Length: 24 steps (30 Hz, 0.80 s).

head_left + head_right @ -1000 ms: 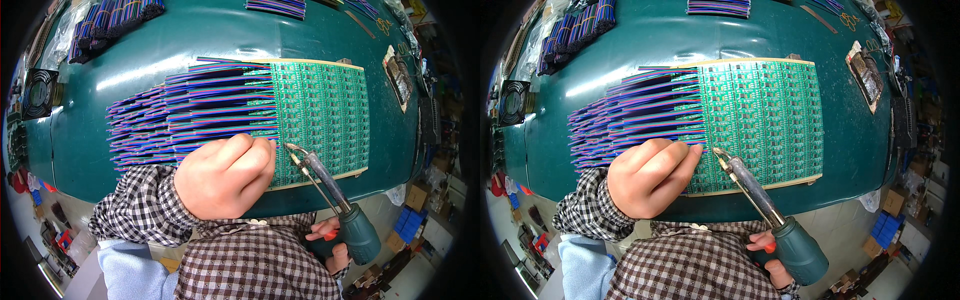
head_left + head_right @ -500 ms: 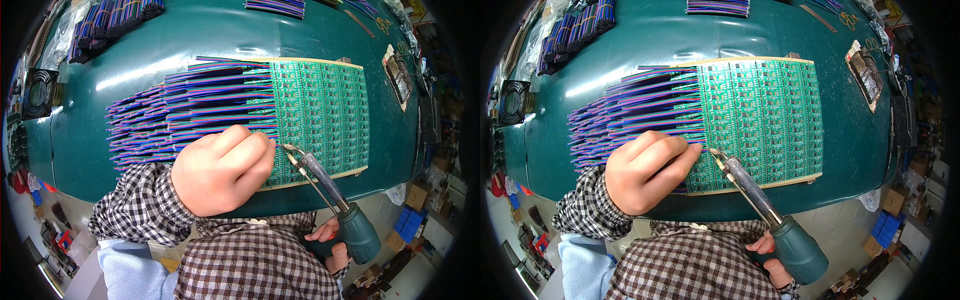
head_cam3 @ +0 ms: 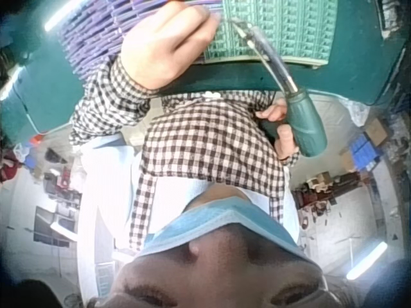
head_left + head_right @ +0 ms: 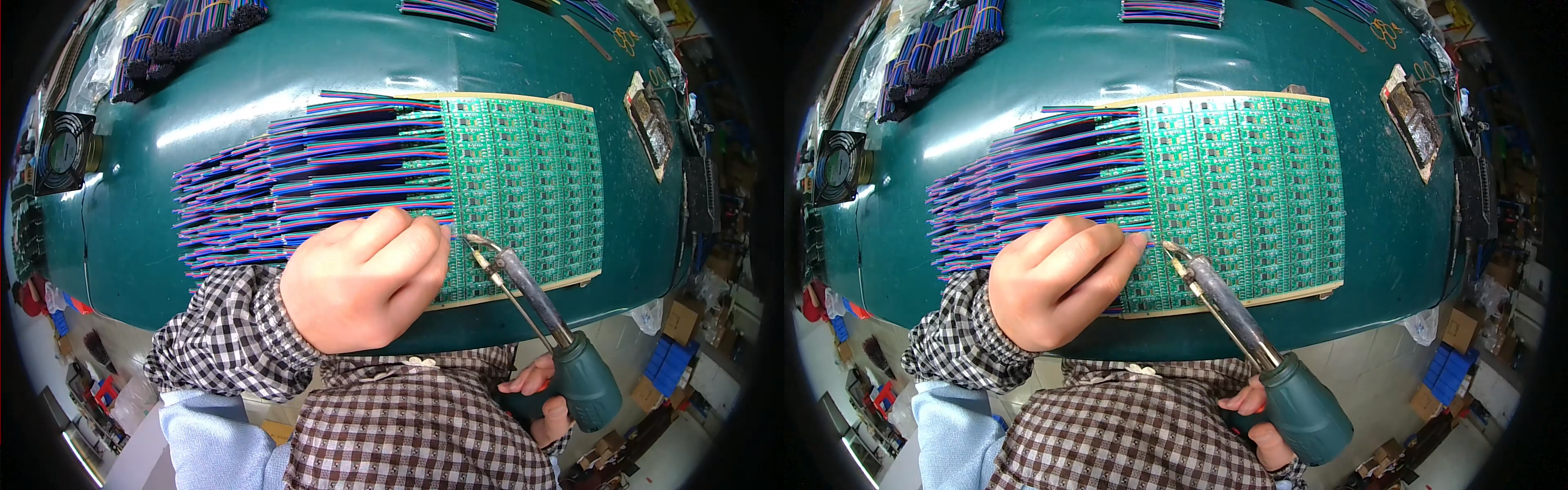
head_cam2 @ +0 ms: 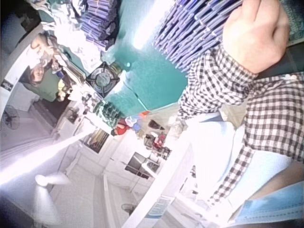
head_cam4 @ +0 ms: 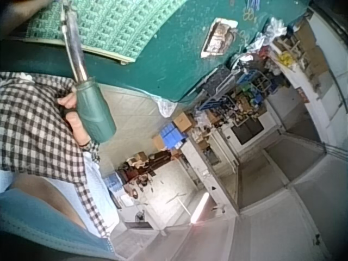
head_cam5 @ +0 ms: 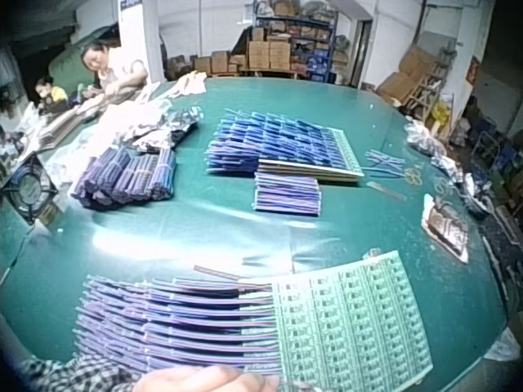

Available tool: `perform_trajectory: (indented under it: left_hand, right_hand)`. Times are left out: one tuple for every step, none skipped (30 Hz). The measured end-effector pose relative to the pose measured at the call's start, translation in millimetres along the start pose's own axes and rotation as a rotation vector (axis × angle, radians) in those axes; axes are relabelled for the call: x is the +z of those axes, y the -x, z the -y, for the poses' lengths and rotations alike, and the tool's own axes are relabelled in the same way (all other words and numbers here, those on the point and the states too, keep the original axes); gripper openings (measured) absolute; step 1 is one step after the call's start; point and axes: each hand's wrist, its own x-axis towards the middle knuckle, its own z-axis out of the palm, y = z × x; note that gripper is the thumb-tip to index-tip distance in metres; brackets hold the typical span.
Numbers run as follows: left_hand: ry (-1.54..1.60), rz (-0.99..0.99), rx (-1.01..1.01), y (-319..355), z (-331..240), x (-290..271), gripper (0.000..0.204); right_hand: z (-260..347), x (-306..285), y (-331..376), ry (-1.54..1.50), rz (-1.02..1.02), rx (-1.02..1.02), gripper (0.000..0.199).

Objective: The person repeatedly takes ribbon cables by hand, places them onto a circuit board panel, and solders them onto the board using a soldering iron.

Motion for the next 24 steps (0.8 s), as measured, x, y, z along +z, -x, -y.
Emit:
perform_trajectory:
  left_hand:
    - [0.001, 0.000, 0.001, -0.1, -0.1, -0.2, 0.039]
    - [-0.003, -0.003, 0.002, -0.2, -0.3, -0.4, 0.039]
    - [-0.007, -0.005, 0.003, -0.2, -0.5, -0.5, 0.039]
    - [-0.008, -0.004, 0.003, -0.1, -0.2, 0.4, 0.039]
    - [-0.016, -0.023, 0.018, 0.2, 0.6, 1.8, 0.039]
    - [-0.023, -0.041, 0.033, 0.3, 1.0, 2.5, 0.039]
    - [-0.023, -0.040, 0.033, 0.1, 0.9, 2.0, 0.039]
    - [-0.022, -0.033, 0.031, -0.1, 0.9, 1.6, 0.039]
    - [-0.021, -0.025, 0.028, -0.3, 0.9, 1.1, 0.039]
    - [-0.020, -0.025, 0.028, -0.7, 0.5, 0.1, 0.039]
    - [0.002, -0.004, 0.008, -1.0, -0.2, -1.8, 0.039]
    - [0.025, 0.018, -0.013, -1.2, -0.6, -3.1, 0.040]
    - [0.025, 0.018, -0.013, -1.0, -0.2, -3.6, 0.040]
    - [0.031, 0.032, -0.018, -0.9, 0.4, -4.2, 0.040]
    - [0.037, 0.045, -0.024, -0.8, 0.9, -4.8, 0.040]
    - [0.036, 0.046, -0.025, -0.9, 1.2, -5.8, 0.040]
    - [0.041, 0.053, -0.026, -1.9, 1.6, -6.1, 0.040]
    - [0.046, 0.061, -0.028, -2.7, 1.8, -6.0, 0.040]
    - [0.048, 0.062, -0.026, -3.3, 1.7, -5.6, 0.040]
    - [0.040, 0.063, -0.024, -2.7, 1.7, -5.8, 0.040]
    - [0.033, 0.064, -0.022, -2.1, 1.8, -5.9, 0.040]
    - [0.032, 0.065, -0.024, -1.3, 1.9, -5.7, 0.040]
    - [0.024, 0.058, -0.015, -1.2, 1.8, -4.8, 0.040]
    - [0.017, 0.052, -0.007, -1.1, 1.8, -3.9, 0.039]
  right_hand:
    - [-1.5, -1.3, 1.3, -0.021, -0.002, -0.012, 0.063]
    - [-2.5, -2.2, 1.6, -0.043, -0.002, -0.022, 0.063]
    - [-2.3, -1.8, 1.0, -0.043, -0.001, -0.022, 0.063]
    - [-1.6, -0.5, -0.2, -0.006, -0.007, -0.047, 0.063]
    - [-0.5, 1.5, -1.3, 0.031, -0.014, -0.073, 0.063]
    - [0.6, 3.5, -3.4, 0.031, -0.015, -0.073, 0.063]
    - [1.7, 5.6, -6.1, 0.073, -0.015, -0.114, 0.063]
    - [2.2, 6.8, -7.5, 0.116, -0.015, -0.154, 0.063]
    - [2.3, 7.3, -7.2, 0.116, -0.015, -0.154, 0.063]
    - [2.3, 7.5, -6.7, 0.096, -0.023, -0.138, 0.064]
    - [2.3, 7.7, -6.0, 0.076, -0.029, -0.124, 0.064]
    - [2.3, 5.9, -5.7, 0.076, -0.030, -0.124, 0.064]
    - [2.4, 2.5, -5.6, 0.065, -0.002, -0.083, 0.065]
    - [1.9, 0.4, -5.2, 0.053, 0.027, -0.043, 0.065]
    - [0.8, 0.6, -4.4, 0.052, 0.027, -0.043, 0.065]
    - [-0.5, 1.2, -3.4, 0.017, 0.013, -0.039, 0.065]
    - [-1.1, 1.0, -2.5, -0.018, -0.005, -0.034, 0.065]
    - [-0.4, 0.9, -1.6, -0.018, -0.007, -0.034, 0.065]
    - [1.0, 0.8, -0.7, -0.020, -0.012, -0.016, 0.064]
    - [1.5, 1.1, -0.5, -0.021, -0.012, 0.002, 0.064]
    - [1.0, 0.8, -0.6, -0.020, -0.010, 0.004, 0.064]
    - [0.3, 0.2, -0.7, -0.025, -0.007, 0.012, 0.064]
    - [-0.1, -0.5, -0.3, -0.029, -0.007, 0.019, 0.064]
    - [-0.2, -1.0, 0.1, -0.030, -0.008, 0.018, 0.064]
